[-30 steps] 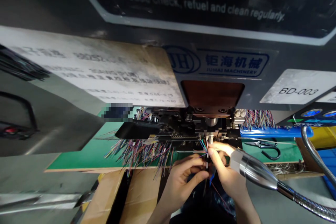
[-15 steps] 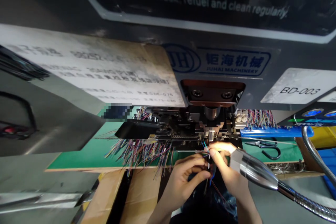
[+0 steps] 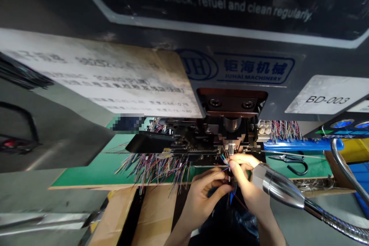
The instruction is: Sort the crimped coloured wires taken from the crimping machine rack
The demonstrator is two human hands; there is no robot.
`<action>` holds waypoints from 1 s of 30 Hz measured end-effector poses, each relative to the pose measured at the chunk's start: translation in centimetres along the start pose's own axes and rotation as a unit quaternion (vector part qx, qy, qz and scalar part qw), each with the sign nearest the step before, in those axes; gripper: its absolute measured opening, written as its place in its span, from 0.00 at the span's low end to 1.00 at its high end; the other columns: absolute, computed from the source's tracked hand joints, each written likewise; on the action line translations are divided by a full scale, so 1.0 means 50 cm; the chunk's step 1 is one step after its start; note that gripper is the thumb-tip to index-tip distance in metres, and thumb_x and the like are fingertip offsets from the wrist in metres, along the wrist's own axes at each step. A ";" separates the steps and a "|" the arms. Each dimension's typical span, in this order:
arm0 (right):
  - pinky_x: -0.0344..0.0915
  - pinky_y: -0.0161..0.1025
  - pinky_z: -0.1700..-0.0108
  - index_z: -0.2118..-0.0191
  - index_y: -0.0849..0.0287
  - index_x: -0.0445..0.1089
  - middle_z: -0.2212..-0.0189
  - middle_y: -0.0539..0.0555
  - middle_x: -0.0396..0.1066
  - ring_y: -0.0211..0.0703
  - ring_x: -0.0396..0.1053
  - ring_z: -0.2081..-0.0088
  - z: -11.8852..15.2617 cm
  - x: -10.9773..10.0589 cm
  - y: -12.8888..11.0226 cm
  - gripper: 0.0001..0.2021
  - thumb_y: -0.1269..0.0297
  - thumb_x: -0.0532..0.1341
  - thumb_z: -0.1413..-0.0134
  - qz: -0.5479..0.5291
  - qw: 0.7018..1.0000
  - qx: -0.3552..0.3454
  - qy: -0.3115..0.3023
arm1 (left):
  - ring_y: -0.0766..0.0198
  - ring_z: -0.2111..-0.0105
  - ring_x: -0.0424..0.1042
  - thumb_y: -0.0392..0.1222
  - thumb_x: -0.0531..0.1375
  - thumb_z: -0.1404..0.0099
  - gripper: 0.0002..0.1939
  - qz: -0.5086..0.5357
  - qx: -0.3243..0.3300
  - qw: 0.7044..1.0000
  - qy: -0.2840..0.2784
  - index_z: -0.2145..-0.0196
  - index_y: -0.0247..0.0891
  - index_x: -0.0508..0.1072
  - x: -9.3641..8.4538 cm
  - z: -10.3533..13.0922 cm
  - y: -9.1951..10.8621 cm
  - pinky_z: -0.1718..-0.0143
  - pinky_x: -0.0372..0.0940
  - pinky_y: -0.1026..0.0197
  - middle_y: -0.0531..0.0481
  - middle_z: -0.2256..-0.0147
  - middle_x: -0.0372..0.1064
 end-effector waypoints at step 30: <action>0.66 0.38 0.78 0.58 0.54 0.85 0.78 0.50 0.76 0.42 0.66 0.79 0.003 -0.024 0.019 0.12 0.52 0.68 0.35 0.075 0.994 -0.076 -0.025 | 0.60 0.67 0.83 0.39 0.73 0.37 0.04 0.012 -0.012 0.999 -0.027 0.66 0.37 0.86 -0.017 0.010 -0.007 0.65 0.77 0.67 0.44 0.64 0.85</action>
Point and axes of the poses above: each hand's wrist, its own z-axis away from the middle knuckle, its own x-axis out of the palm, y = z × x, the point moved 3 cm from there along -z, towards the middle knuckle
